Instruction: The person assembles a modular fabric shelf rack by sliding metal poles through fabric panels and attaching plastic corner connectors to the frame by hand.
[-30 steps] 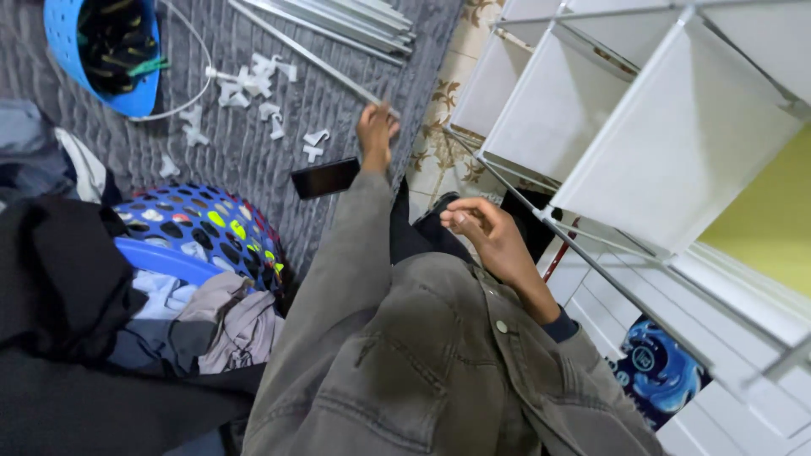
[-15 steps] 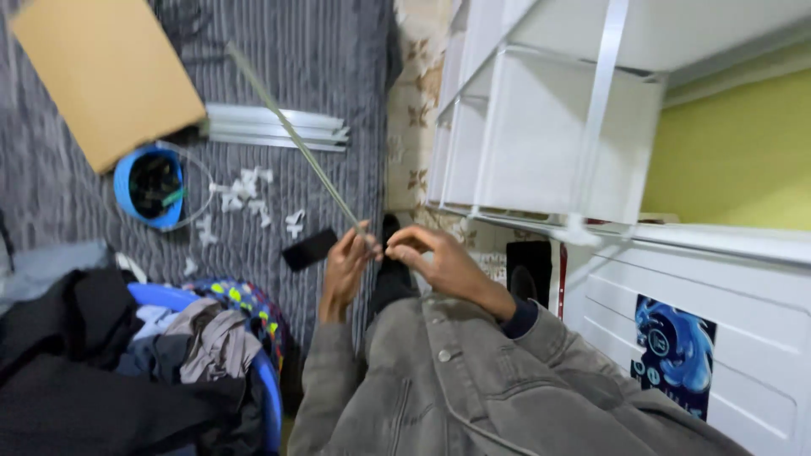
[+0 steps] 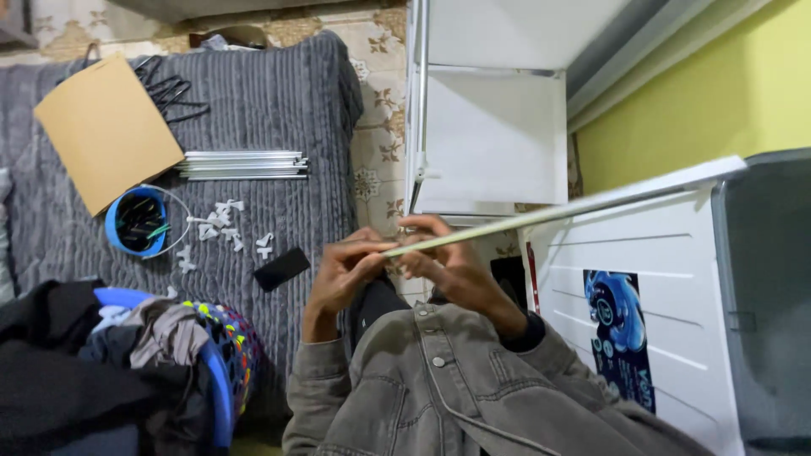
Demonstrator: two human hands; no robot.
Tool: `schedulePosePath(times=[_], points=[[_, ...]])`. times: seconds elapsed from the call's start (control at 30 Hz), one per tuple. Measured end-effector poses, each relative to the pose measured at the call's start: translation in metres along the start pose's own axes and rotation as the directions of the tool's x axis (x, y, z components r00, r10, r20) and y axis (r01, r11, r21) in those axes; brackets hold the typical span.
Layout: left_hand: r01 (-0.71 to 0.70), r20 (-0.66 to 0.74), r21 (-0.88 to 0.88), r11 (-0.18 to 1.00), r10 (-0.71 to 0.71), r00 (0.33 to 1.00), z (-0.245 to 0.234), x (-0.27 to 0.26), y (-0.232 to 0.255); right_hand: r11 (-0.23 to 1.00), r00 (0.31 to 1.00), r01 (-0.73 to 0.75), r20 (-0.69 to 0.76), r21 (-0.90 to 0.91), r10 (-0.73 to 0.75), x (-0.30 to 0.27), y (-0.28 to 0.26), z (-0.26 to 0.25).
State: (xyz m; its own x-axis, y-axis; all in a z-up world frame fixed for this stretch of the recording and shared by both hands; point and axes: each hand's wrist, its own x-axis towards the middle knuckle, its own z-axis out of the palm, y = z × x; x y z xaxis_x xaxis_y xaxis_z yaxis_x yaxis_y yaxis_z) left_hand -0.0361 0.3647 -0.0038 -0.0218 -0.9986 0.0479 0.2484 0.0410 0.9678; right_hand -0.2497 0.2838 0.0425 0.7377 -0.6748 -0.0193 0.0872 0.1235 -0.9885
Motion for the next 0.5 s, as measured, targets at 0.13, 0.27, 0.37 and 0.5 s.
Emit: schedulePosePath(times=[0.13, 0.27, 0.37, 0.5], points=[[0.106, -0.045, 0.116, 0.988, -0.101, 0.994, 0.030, 0.012, -0.006, 0.994, 0.988, 0.059, -0.145, 0.090, -0.045, -0.024, 0.002, -0.025], [0.018, -0.185, 0.183, 0.983, 0.016, 0.983, 0.043, 0.036, -0.014, 0.995, 0.929, 0.088, -0.365, 0.053, -0.063, -0.037, -0.001, -0.050], [-0.040, -0.244, 0.145, 0.989, 0.075, 0.967, 0.042, 0.061, -0.010, 0.991, 0.885, 0.096, -0.463, 0.094, -0.042, -0.046, -0.001, -0.071], [0.075, -0.216, 0.120, 0.990, -0.047, 0.975, 0.038, 0.087, -0.005, 0.976, 0.828, 0.101, -0.560, 0.193, 0.025, -0.048, 0.003, -0.071]])
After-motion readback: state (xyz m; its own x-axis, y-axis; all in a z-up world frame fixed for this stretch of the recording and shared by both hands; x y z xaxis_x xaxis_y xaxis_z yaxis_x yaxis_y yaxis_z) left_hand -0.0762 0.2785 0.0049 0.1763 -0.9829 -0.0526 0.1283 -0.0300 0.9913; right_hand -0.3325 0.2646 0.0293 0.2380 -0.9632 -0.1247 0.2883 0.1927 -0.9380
